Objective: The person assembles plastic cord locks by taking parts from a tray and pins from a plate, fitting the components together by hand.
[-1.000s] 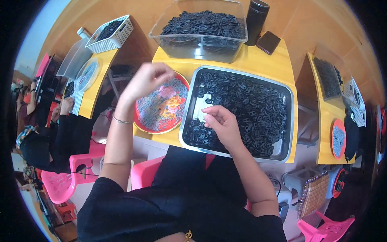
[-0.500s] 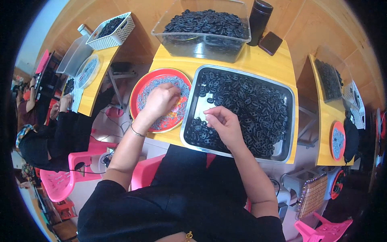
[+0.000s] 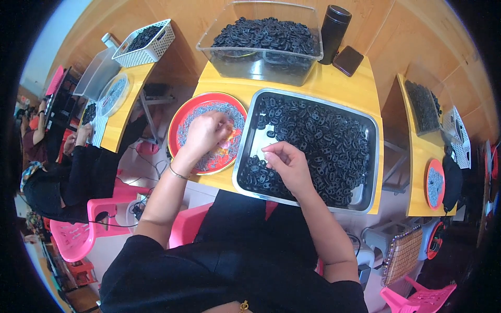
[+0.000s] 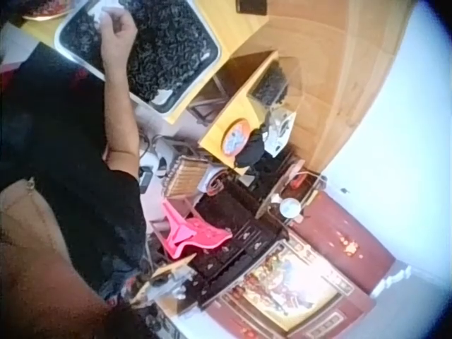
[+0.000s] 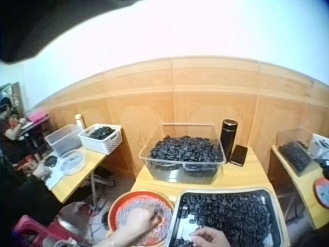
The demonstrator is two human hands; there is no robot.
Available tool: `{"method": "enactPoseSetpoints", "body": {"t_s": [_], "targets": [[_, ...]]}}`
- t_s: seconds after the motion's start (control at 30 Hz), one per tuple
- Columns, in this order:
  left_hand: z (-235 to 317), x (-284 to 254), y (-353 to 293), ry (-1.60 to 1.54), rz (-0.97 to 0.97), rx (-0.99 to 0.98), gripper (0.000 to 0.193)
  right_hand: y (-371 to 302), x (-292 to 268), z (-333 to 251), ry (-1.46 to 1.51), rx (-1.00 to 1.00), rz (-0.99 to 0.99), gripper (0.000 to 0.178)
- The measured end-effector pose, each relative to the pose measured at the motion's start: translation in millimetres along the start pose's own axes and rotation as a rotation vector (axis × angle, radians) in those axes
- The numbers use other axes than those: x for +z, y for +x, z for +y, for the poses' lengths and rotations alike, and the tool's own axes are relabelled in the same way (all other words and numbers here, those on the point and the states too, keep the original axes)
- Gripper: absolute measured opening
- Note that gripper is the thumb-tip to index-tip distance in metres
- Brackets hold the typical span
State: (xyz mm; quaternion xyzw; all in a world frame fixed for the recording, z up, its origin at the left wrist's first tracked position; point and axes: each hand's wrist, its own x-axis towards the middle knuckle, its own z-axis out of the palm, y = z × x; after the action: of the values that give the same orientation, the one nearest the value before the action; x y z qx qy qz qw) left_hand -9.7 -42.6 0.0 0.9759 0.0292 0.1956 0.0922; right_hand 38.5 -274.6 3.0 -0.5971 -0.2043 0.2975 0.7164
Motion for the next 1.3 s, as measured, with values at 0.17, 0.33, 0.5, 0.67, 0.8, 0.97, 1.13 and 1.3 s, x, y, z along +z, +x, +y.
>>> {"method": "enactPoseSetpoints", "body": {"t_s": [0.17, 0.33, 0.5, 0.67, 0.8, 0.97, 1.13, 1.3], "targets": [[-8, -11, -14, -0.714, -0.053, -0.378, 0.005, 1, 3, -3, -0.062, -0.023, 0.010, 0.009], [-5, -23, -32, -1.414, -0.082, -0.398, 0.010, 4, 17, 1, -0.359, -0.144, -0.062, 0.016], [12, -24, -38, -1.633, -0.204, -0.333, 0.010, 8, 46, -23, -0.539, -0.323, -0.159, 0.024], [19, -24, -42, -1.907, -0.187, -0.423, 0.010, 22, 62, -29, -0.610, -0.438, -0.121, 0.023], [16, -24, -45, -2.026, -0.147, -0.492, 0.009, 27, 61, -35, -0.694, -0.463, -0.111, 0.020], [25, -18, -36, -1.972, -0.037, -0.433, 0.009, 24, 19, -29, -1.203, -0.308, -0.154, 0.024], [45, -5, -22, -2.025, -0.169, -0.468, 0.016, 15, 10, -13, -1.283, -0.340, -0.302, 0.025], [63, 3, -7, -2.108, -0.218, -0.476, 0.013, 12, 4, -3, -1.240, -0.209, -0.246, 0.020]]}}
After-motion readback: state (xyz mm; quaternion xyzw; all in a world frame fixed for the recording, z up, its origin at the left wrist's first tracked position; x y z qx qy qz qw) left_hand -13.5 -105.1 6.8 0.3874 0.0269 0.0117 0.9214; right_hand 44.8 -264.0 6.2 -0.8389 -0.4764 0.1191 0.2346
